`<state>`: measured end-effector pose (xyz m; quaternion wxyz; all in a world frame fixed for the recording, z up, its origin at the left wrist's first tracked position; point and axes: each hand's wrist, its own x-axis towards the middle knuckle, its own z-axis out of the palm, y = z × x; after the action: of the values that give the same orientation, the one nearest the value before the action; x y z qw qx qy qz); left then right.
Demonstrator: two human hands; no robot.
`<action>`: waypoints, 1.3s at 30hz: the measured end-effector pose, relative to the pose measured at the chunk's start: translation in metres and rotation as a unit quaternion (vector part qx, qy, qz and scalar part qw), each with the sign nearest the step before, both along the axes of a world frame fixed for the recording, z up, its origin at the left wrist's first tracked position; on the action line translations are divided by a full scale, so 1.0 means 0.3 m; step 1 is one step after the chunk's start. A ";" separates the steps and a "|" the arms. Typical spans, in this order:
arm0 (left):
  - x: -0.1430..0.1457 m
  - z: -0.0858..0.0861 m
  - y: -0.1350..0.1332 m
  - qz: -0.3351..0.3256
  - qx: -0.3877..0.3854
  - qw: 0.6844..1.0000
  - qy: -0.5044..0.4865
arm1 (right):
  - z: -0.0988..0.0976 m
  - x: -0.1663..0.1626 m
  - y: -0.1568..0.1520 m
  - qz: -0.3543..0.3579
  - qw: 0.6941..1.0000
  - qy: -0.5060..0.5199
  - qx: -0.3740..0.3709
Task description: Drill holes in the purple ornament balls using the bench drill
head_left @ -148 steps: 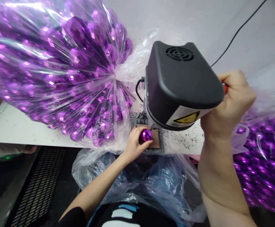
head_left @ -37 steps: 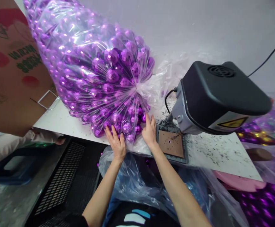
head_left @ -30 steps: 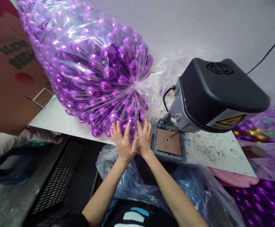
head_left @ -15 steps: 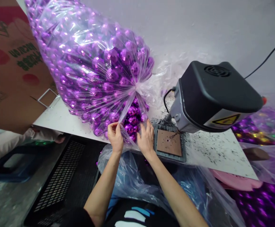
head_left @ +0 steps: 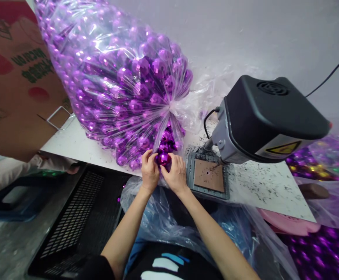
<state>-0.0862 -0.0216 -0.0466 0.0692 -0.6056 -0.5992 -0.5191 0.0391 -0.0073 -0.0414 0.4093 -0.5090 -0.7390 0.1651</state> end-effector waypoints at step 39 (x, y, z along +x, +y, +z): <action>0.427 0.088 0.083 -0.274 -0.338 0.887 -0.154 | 0.029 0.575 -0.295 -0.131 0.953 0.201 -0.187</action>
<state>0.0420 0.0033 -0.0203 -0.3775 -0.6452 -0.5514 -0.3703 0.2116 -0.0958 -0.0326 0.4647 -0.6251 -0.5245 0.3437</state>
